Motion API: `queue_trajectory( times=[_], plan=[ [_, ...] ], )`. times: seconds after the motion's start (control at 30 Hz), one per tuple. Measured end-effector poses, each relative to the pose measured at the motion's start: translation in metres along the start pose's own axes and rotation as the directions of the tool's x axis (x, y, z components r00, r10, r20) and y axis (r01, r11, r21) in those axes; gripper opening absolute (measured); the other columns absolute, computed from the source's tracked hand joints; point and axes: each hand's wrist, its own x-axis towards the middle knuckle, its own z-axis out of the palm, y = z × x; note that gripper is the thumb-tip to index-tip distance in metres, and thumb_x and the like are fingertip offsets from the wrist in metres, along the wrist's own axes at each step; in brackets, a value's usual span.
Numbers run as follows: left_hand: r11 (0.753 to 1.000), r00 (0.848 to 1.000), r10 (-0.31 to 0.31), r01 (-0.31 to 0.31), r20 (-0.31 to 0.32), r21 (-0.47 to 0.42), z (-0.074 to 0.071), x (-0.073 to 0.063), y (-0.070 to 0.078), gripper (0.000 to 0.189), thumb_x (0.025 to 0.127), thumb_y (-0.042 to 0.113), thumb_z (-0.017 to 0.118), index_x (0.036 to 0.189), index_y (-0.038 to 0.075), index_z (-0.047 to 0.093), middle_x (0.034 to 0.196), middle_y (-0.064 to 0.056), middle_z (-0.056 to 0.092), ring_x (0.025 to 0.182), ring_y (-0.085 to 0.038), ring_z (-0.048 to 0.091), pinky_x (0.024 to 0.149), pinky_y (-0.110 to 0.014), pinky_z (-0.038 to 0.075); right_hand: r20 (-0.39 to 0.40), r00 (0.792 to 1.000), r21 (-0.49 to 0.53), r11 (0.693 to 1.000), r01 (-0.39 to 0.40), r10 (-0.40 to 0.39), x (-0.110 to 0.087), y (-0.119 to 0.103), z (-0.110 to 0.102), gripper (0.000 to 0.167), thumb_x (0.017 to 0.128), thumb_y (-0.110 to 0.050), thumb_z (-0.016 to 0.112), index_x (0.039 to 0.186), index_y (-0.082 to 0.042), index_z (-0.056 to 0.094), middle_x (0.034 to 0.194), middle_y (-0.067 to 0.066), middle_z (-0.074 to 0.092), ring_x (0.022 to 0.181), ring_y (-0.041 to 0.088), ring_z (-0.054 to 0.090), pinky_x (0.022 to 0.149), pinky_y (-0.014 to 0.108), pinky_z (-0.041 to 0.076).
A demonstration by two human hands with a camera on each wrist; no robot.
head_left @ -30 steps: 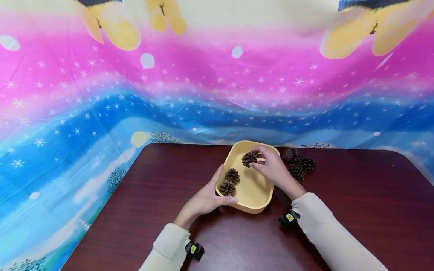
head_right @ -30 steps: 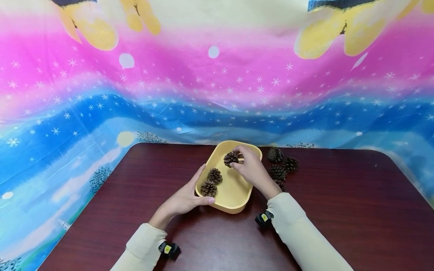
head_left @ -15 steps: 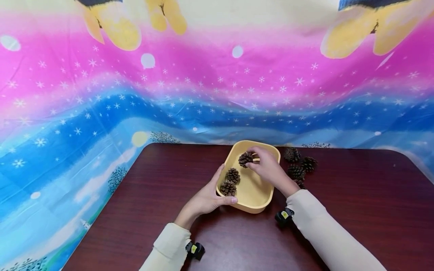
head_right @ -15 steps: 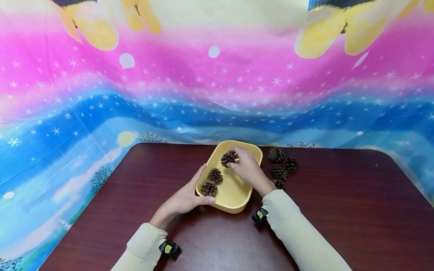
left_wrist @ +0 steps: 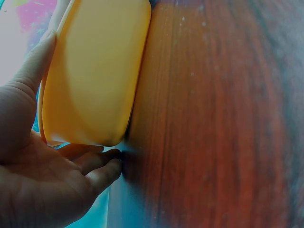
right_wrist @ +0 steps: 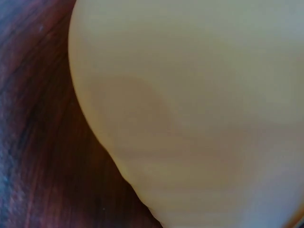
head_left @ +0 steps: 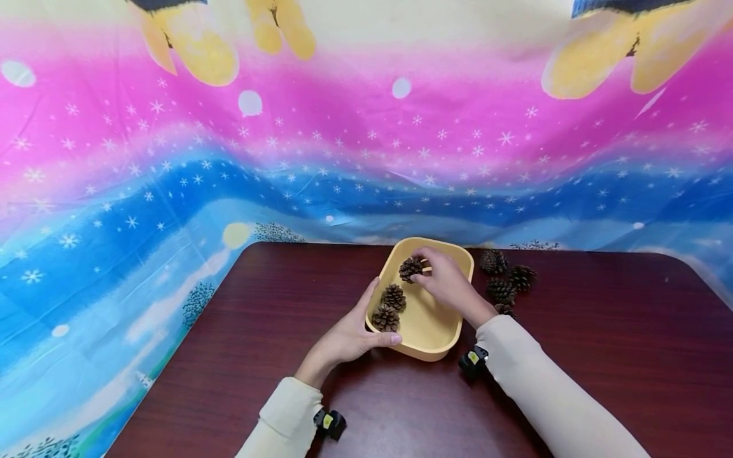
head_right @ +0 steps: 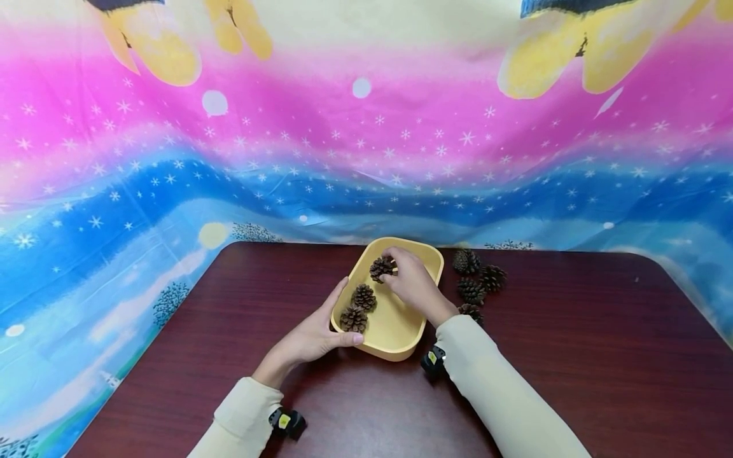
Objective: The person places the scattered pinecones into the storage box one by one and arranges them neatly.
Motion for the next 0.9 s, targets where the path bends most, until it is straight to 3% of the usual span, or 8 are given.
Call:
queue_trajectory(
  times=[0.57,0.9],
  plan=[
    [1.0,1.0,0.005,-0.005,0.002,-0.01,-0.0003,-0.0002,0.0006,0.122,0.085,0.039,0.088,0.17,0.031,0.001,0.174,-0.012,0.023,0.156,-0.032,0.031,0.128,-0.056,0.023,0.104,0.994,-0.011,0.999,-0.041,0.042,0.0078,0.0026,0.0037,0.05,0.093,-0.005,0.075,0.14,-0.001,0.06,0.142,0.021,0.064,0.127,0.042,0.063,0.109,0.056,0.051],
    [1.0,1.0,0.014,-0.014,0.0,-0.013,0.0001,-0.0005,0.0012,0.121,0.085,0.038,0.088,0.17,0.033,0.002,0.174,-0.011,0.024,0.154,-0.03,0.033,0.128,-0.055,0.023,0.146,0.989,-0.035,0.999,-0.01,0.015,0.0097,0.0031,0.0044,0.046,0.094,-0.003,0.073,0.139,0.0,0.061,0.14,0.024,0.064,0.121,0.042,0.067,0.105,0.055,0.054]
  ],
)
